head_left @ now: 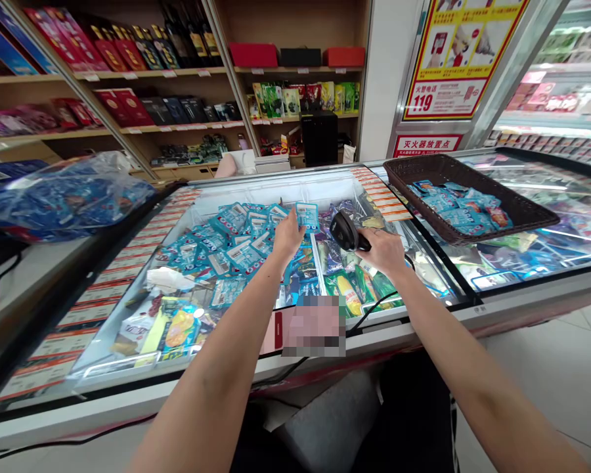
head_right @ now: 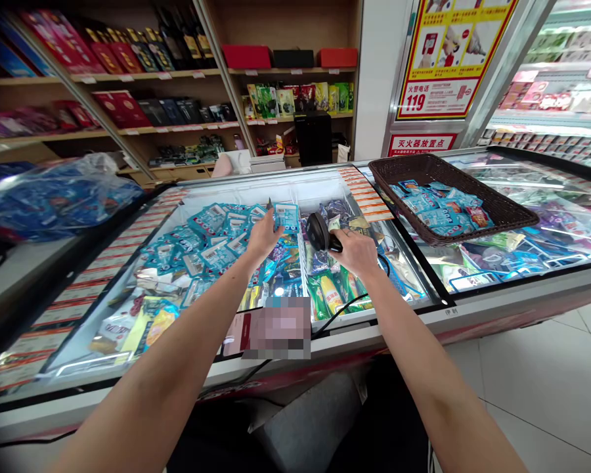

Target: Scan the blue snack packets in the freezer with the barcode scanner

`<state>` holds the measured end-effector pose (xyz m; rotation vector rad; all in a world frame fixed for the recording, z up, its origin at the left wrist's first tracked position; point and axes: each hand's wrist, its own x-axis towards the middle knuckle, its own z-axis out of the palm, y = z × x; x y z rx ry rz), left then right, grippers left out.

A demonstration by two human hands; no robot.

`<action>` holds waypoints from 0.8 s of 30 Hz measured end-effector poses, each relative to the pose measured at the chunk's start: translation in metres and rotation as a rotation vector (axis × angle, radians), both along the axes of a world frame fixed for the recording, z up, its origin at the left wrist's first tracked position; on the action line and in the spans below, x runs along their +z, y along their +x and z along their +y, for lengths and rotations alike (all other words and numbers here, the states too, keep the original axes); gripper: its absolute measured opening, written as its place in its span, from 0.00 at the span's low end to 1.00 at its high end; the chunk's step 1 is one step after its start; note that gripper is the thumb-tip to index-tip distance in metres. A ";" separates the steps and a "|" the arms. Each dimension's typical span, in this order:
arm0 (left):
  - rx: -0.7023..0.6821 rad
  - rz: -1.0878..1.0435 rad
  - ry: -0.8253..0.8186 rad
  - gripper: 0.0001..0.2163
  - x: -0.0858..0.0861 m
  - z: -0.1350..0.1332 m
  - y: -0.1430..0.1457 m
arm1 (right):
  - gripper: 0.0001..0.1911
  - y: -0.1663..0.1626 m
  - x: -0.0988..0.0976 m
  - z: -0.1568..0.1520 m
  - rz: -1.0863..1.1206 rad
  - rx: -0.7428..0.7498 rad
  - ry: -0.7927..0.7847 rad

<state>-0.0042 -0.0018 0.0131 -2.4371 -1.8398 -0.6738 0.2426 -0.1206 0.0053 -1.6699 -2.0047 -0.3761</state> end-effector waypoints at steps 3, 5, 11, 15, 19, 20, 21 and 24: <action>0.052 0.182 0.064 0.22 0.005 -0.010 0.001 | 0.20 -0.004 0.002 -0.003 -0.035 0.012 -0.030; 0.053 0.230 0.089 0.17 0.007 -0.018 0.000 | 0.22 -0.005 0.002 -0.004 -0.065 0.005 -0.063; -0.101 0.302 0.114 0.16 0.017 -0.040 0.002 | 0.26 -0.009 0.006 -0.006 -0.116 -0.026 -0.164; -0.143 0.306 0.100 0.16 0.024 -0.051 0.005 | 0.26 -0.012 0.007 -0.008 -0.135 -0.015 -0.204; -0.117 0.268 0.074 0.18 0.026 -0.065 -0.003 | 0.29 -0.013 0.003 -0.009 -0.151 0.021 -0.182; -0.104 0.257 0.066 0.19 0.027 -0.069 -0.007 | 0.31 -0.012 0.002 -0.009 -0.160 0.028 -0.178; -0.090 0.249 0.057 0.20 0.027 -0.074 -0.010 | 0.33 -0.011 0.002 -0.008 -0.172 0.032 -0.180; -0.045 0.228 0.010 0.24 0.030 -0.090 -0.023 | 0.42 -0.008 0.004 -0.007 -0.204 0.056 -0.247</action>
